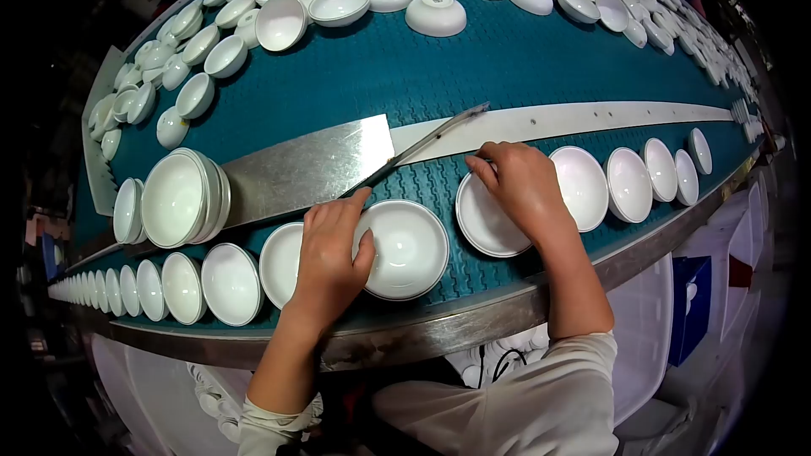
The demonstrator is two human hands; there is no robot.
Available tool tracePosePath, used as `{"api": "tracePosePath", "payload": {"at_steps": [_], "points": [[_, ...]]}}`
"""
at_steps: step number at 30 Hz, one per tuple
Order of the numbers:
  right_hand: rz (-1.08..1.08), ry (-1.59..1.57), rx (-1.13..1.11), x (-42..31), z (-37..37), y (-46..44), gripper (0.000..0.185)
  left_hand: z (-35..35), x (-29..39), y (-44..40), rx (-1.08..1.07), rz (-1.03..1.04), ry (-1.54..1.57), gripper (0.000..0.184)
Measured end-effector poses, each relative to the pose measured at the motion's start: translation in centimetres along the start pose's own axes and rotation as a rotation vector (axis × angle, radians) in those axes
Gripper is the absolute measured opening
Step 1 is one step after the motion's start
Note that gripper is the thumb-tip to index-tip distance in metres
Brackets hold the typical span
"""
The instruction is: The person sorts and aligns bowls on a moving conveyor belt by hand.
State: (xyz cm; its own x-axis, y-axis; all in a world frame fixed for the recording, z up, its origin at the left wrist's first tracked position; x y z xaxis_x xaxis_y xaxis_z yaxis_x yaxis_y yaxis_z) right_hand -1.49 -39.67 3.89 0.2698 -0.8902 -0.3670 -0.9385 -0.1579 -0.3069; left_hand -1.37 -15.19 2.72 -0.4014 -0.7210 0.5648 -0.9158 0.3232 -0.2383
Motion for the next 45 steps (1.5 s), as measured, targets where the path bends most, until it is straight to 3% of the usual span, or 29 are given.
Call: {"api": "tracePosePath", "payload": {"at_steps": [5, 9, 15, 18, 21, 23, 25, 30, 32, 37, 39, 45], "points": [[0.046, -0.084, -0.233, 1.4, -1.4, 0.1, 0.030, 1.8, 2.3, -0.9, 0.031, 0.078, 0.076, 0.044], [-0.069, -0.212, -0.018, 3.1, -1.7, 0.9, 0.024, 3.7, 4.1, -1.1, -0.075, 0.094, 0.082, 0.050], [-0.101, -0.132, 0.066, 6.7, -2.6, 1.9, 0.024, 6.1, 5.6, -1.2, -0.095, 0.021, -0.088, 0.049], [-0.042, -0.004, 0.048, 8.7, -3.6, 2.3, 0.024, 6.1, 6.8, -1.7, -0.176, -0.053, -0.189, 0.045], [0.043, 0.024, -0.071, 10.5, -4.1, 2.7, 0.030, 6.8, 8.3, -2.5, -0.139, -0.074, -0.167, 0.046], [0.012, 0.021, -0.080, 11.1, -4.3, 2.9, 0.032, 7.3, 9.5, -2.9, -0.004, 0.005, -0.023, 0.047], [-0.033, -0.127, -0.165, 11.6, -4.7, 3.1, 0.031, 8.0, 10.4, -3.3, 0.004, 0.038, -0.010, 0.048], [-0.109, -0.355, -0.141, 12.4, -6.2, 3.8, 0.027, 11.2, 12.7, -3.3, -0.076, 0.135, 0.008, 0.061], [-0.092, -0.314, -0.107, 13.7, -6.8, 4.1, 0.025, 11.9, 13.5, -3.4, -0.193, 0.053, -0.031, 0.059], [-0.101, -0.196, -0.010, 16.2, -8.5, 4.6, 0.025, 12.9, 14.4, -4.2, -0.199, -0.061, -0.147, 0.052], [-0.110, -0.151, 0.088, 17.8, -9.0, 5.0, 0.024, 13.4, 15.2, -4.7, -0.080, 0.002, -0.064, 0.050], [-0.096, -0.013, 0.089, 21.2, -10.1, 6.1, 0.022, 14.8, 19.0, -6.0, -0.032, 0.149, 0.042, 0.051]]}}
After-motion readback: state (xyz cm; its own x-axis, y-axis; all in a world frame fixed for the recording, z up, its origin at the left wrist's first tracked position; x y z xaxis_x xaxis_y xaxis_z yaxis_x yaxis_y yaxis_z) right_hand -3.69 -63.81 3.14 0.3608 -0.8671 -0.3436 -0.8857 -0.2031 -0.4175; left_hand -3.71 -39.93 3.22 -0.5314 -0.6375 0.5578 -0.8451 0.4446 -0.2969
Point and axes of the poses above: each hand's wrist, its own y-axis away from the middle knuckle, its own z-axis out of the palm, x = y × z, the point moved 1 cm from there along -y, towards the middle knuckle, and after that the axes turned 15 degrees about -z, right-handed, at the moved point
